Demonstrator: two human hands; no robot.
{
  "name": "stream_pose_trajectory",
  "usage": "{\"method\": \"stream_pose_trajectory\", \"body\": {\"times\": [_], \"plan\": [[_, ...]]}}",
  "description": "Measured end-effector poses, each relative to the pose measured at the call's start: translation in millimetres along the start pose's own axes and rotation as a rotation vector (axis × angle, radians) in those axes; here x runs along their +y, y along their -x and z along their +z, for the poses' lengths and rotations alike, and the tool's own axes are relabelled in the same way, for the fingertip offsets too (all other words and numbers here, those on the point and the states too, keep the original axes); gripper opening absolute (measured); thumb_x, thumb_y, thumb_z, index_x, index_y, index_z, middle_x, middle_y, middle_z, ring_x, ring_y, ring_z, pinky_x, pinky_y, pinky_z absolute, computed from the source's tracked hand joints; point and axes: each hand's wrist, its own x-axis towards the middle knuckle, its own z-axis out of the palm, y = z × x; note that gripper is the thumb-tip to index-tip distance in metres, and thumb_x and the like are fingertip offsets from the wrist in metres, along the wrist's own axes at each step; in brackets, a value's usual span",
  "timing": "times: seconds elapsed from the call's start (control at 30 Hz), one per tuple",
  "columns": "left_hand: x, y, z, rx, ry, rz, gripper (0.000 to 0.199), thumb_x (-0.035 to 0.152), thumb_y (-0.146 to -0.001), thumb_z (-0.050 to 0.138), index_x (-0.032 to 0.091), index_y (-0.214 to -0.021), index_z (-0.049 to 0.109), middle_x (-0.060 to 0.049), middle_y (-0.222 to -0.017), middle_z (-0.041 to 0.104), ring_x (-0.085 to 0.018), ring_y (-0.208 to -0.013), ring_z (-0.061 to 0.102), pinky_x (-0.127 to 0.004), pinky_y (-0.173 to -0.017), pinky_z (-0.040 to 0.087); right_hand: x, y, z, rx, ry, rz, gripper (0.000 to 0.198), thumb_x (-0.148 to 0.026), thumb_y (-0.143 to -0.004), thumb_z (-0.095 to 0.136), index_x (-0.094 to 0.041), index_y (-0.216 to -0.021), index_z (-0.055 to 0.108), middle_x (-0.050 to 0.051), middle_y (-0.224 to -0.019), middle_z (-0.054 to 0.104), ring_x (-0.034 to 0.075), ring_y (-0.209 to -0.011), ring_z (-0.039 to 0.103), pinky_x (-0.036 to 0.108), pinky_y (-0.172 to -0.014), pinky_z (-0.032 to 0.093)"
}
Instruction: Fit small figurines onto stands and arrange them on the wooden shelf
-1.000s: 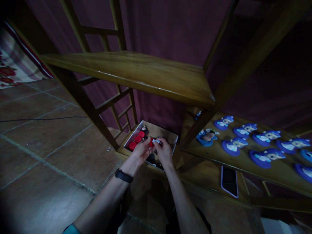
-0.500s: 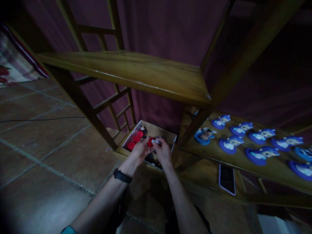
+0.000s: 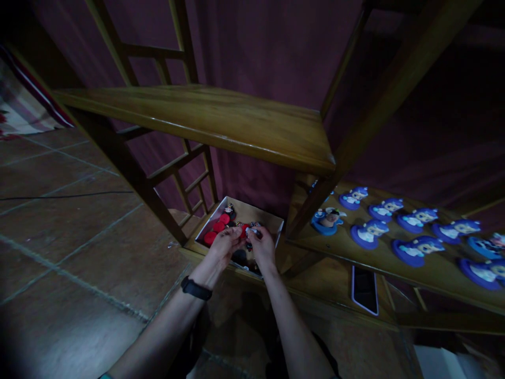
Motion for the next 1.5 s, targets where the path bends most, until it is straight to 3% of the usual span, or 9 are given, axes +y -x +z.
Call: {"method": "stream_pose_trajectory", "body": {"times": [0.17,0.33,0.43,0.7,1.1,1.5], "plan": [[-4.7,-2.6,-1.7,0.022,0.043,0.056,0.012,0.019,-0.062,0.074,0.011,-0.066,0.065,-0.003,-0.068,0.064,-0.009,-0.061,0.058,-0.021,-0.061,0.048,-2.3,4.3,-1.6,0.056,0.364,-0.214,0.023,-0.037,-0.076,0.058,-0.021,-0.091,0.064,0.005,-0.092,0.068,0.018,-0.083,0.063,0.03,-0.077,0.049],[-7.9,-1.7,-1.3,0.015,0.032,0.058,0.014,0.022,-0.063,0.074,0.011,-0.068,0.067,-0.004,-0.069,0.065,-0.01,-0.063,0.059,-0.023,-0.063,0.05,-7.1,6.6,-3.3,0.047,0.499,-0.311,0.022,-0.035,-0.079,0.054,-0.021,-0.094,0.063,0.006,-0.094,0.066,0.018,-0.085,0.062,0.031,-0.079,0.048],[-6.5,-1.5,-2.9,-0.007,0.016,0.022,0.011,0.018,-0.064,0.073,0.01,-0.069,0.067,-0.004,-0.068,0.065,-0.011,-0.063,0.06,-0.024,-0.065,0.052,-6.5,4.5,-4.5,0.032,0.505,-0.291,0.021,-0.033,-0.079,0.054,-0.021,-0.093,0.062,0.006,-0.096,0.065,0.019,-0.088,0.062,0.031,-0.08,0.048],[-0.1,-7.2,-5.4,0.036,-0.016,-0.1,0.002,0.01,-0.072,0.065,0.009,-0.073,0.064,-0.006,-0.062,0.065,-0.011,-0.054,0.061,-0.027,-0.063,0.055,-1.6,-4.4,-7.6,-0.105,0.263,-0.23,0.023,-0.029,-0.078,0.054,-0.019,-0.097,0.062,0.005,-0.097,0.062,0.017,-0.086,0.063,0.029,-0.078,0.05],[0.0,-2.8,-6.3,0.032,-0.102,-0.092,0.008,0.013,-0.067,0.071,0.009,-0.072,0.067,-0.004,-0.058,0.064,-0.009,-0.05,0.059,-0.023,-0.058,0.055,-0.8,-1.7,-11.4,-0.139,0.441,-0.312,0.013,-0.023,-0.079,0.052,-0.019,-0.088,0.061,0.004,-0.093,0.058,0.016,-0.083,0.06,0.028,-0.077,0.048],[9.2,-5.3,-13.6,0.026,-0.162,-0.086,0.011,0.0,-0.071,0.062,0.01,-0.071,0.066,-0.005,-0.069,0.068,-0.012,-0.061,0.065,-0.022,-0.062,0.056,-11.7,6.1,2.5,-0.031,0.54,-0.296,0.008,-0.018,-0.079,0.055,-0.02,-0.085,0.061,0.002,-0.089,0.06,0.013,-0.081,0.059,0.022,-0.072,0.046]]}}
